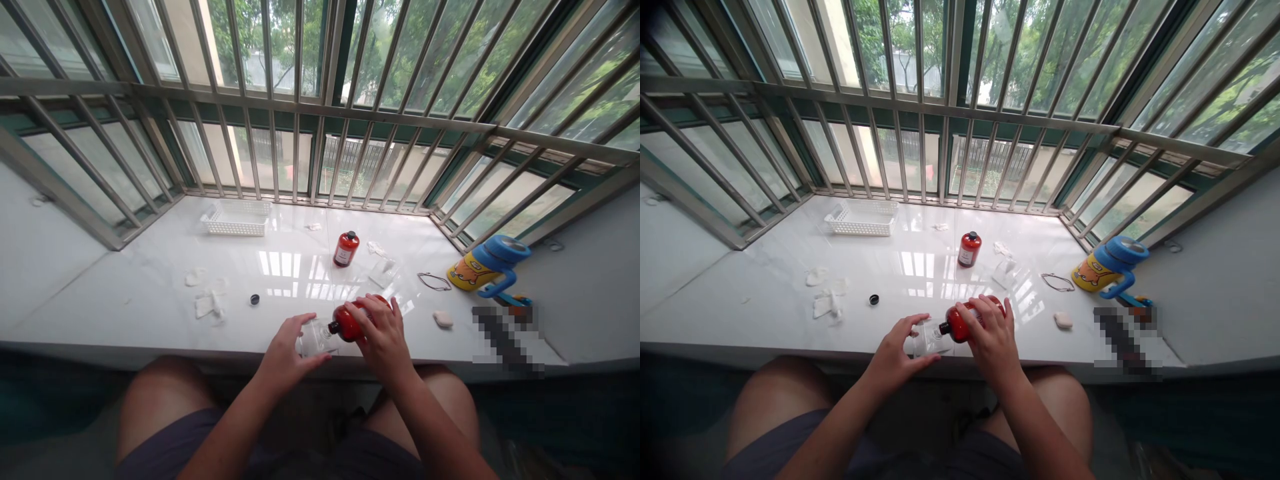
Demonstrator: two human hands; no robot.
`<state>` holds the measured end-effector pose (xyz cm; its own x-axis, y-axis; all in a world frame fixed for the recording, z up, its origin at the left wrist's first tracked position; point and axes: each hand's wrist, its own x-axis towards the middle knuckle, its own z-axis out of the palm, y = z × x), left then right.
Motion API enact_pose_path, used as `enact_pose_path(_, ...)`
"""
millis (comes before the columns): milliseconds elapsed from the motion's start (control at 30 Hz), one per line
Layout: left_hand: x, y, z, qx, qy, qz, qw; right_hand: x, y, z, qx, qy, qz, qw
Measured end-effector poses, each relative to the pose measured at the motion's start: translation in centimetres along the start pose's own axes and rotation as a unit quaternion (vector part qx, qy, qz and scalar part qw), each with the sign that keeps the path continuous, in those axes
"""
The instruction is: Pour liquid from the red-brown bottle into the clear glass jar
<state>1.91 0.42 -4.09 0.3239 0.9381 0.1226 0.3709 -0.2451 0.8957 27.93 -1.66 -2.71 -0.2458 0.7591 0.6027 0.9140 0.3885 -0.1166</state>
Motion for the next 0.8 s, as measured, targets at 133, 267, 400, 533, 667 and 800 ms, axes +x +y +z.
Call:
enact_pose_path(133,-0.04,0.18,-0.13,-0.005,-0.002,-0.007,1.000,0.08,-0.23,-0.05,-0.003,0.008,0.005,1.000)
enact_pose_path(267,-0.06,0.29,-0.22,-0.004,0.001,-0.010,1.000,0.15,-0.38,-0.11,-0.008,0.010,0.004,1.000)
enact_pose_path(400,-0.06,0.15,-0.19,-0.003,0.002,-0.009,1.000,0.26,-0.42,-0.25,-0.011,0.017,0.002,1.000)
enact_pose_path(533,-0.07,0.02,-0.15,-0.003,0.004,-0.006,1.000,0.35,-0.40,-0.39,-0.014,0.015,-0.004,1.000)
enact_pose_path(667,-0.10,0.11,-0.21,-0.002,0.005,-0.010,1.000,0.39,-0.46,-0.43,-0.017,0.013,-0.003,1.000)
enact_pose_path(800,-0.11,0.13,-0.25,-0.004,0.001,-0.017,1.000,0.45,-0.59,-0.44,-0.017,0.015,0.000,1.000)
